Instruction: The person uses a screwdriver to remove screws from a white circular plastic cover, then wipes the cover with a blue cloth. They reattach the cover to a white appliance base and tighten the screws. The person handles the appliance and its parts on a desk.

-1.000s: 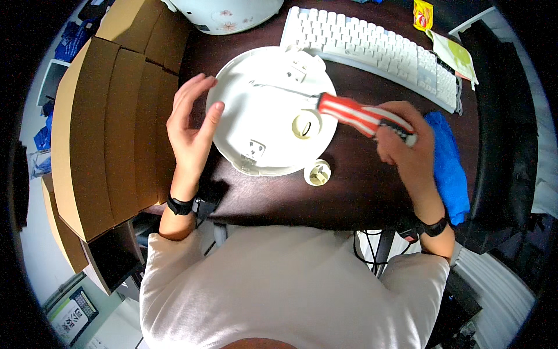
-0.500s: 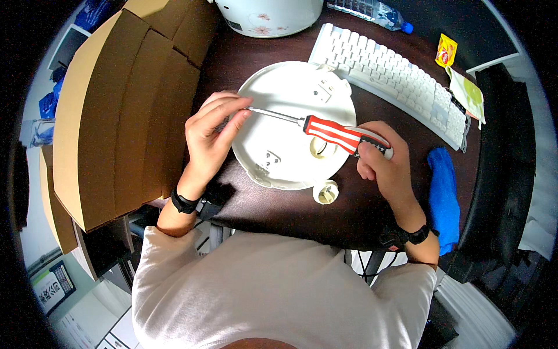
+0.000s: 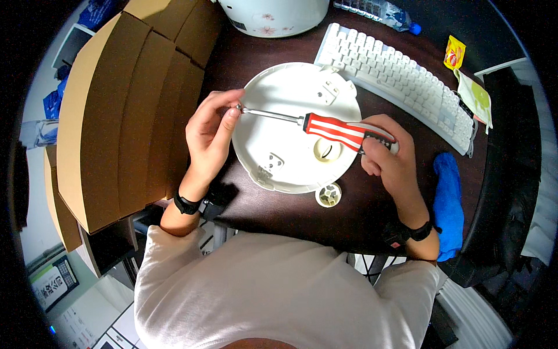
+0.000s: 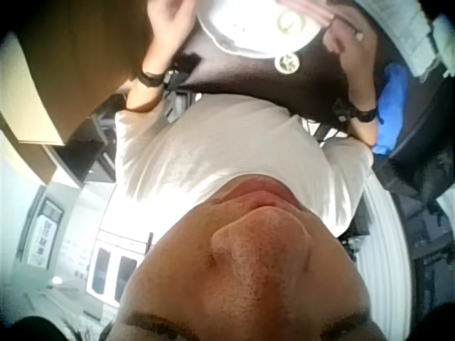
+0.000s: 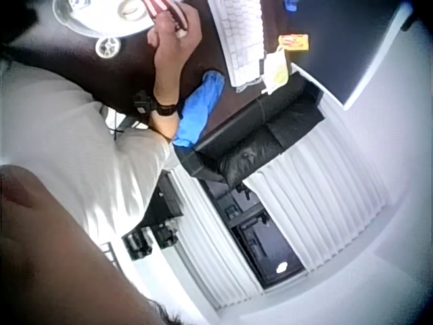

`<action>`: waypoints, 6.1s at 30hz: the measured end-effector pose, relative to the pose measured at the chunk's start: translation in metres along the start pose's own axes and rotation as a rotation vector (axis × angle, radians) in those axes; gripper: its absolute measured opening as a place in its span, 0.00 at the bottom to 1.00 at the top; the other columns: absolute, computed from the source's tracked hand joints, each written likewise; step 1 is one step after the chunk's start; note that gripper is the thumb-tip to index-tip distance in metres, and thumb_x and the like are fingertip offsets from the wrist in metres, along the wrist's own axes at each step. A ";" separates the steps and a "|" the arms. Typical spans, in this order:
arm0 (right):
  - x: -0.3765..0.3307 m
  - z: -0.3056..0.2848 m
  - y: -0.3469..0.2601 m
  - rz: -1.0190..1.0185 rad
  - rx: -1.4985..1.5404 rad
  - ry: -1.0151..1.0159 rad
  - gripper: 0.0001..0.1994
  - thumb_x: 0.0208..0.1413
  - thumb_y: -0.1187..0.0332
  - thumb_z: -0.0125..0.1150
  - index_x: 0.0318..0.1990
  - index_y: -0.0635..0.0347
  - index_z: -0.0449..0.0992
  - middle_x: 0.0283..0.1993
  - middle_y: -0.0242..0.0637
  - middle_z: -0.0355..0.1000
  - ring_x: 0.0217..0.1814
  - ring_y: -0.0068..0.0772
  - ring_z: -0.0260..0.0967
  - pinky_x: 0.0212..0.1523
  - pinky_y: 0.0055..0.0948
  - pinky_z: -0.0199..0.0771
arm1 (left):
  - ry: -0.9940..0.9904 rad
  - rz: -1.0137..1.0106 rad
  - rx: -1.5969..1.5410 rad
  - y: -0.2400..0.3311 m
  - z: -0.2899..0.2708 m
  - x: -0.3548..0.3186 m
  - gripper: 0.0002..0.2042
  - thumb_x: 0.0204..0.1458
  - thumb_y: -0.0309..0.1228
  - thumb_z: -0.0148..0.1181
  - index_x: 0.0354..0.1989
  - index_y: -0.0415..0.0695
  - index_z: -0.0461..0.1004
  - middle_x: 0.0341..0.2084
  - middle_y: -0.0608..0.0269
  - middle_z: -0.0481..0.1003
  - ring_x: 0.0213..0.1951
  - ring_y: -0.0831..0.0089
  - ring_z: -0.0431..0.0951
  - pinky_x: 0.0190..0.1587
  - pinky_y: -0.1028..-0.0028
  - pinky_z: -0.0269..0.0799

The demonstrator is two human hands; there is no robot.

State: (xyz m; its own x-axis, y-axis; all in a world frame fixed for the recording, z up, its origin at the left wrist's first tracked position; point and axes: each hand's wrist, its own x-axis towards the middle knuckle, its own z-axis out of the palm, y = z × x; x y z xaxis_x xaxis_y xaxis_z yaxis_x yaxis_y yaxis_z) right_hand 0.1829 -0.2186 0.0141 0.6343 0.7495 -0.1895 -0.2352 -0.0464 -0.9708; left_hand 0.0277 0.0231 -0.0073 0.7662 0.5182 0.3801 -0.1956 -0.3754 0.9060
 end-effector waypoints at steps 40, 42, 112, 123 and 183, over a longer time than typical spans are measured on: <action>0.005 -0.019 -0.009 0.055 0.025 -0.113 0.21 0.51 0.56 0.57 0.40 0.68 0.68 0.17 0.30 0.61 0.11 0.16 0.50 0.12 0.18 0.47 | -0.280 0.122 -0.096 0.000 -0.007 0.006 0.14 0.47 0.29 0.61 0.43 0.38 0.75 0.42 0.61 0.75 0.53 0.61 0.66 0.55 0.65 0.60; 0.003 -0.027 -0.011 0.013 0.013 -0.077 0.22 0.49 0.54 0.59 0.40 0.68 0.69 0.17 0.30 0.62 0.11 0.16 0.51 0.12 0.18 0.47 | -0.245 0.128 -0.041 0.005 -0.008 0.008 0.18 0.47 0.31 0.61 0.46 0.38 0.73 0.43 0.59 0.74 0.55 0.60 0.65 0.57 0.64 0.58; -0.061 -0.030 -0.064 0.169 -0.608 0.305 0.13 0.60 0.61 0.50 0.44 0.61 0.67 0.19 0.27 0.62 0.13 0.14 0.57 0.13 0.15 0.51 | -0.084 -0.089 -0.200 0.010 0.009 -0.012 0.22 0.58 0.32 0.49 0.58 0.33 0.57 0.47 0.53 0.70 0.48 0.73 0.70 0.50 0.75 0.64; -0.076 -0.015 -0.048 0.015 -0.635 0.364 0.10 0.60 0.66 0.52 0.44 0.62 0.66 0.26 0.29 0.64 0.15 0.12 0.55 0.14 0.15 0.51 | -0.077 -0.005 -0.114 0.011 0.007 -0.015 0.23 0.58 0.33 0.50 0.58 0.32 0.57 0.48 0.50 0.69 0.50 0.70 0.70 0.52 0.73 0.64; -0.083 -0.009 -0.050 0.289 -0.374 0.188 0.21 0.62 0.48 0.37 0.38 0.59 0.64 0.21 0.30 0.61 0.14 0.23 0.60 0.12 0.23 0.59 | -0.062 0.277 0.232 0.013 -0.005 -0.025 0.30 0.57 0.38 0.50 0.60 0.27 0.52 0.55 0.41 0.62 0.55 0.59 0.66 0.57 0.65 0.60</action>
State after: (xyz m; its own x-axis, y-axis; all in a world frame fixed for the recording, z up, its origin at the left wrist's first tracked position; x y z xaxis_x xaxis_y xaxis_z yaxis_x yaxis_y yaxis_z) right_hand 0.1486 -0.2839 0.0767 0.7119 0.5412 -0.4475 -0.1623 -0.4933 -0.8546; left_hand 0.0026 0.0086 -0.0039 0.7408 0.3276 0.5865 -0.2621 -0.6628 0.7014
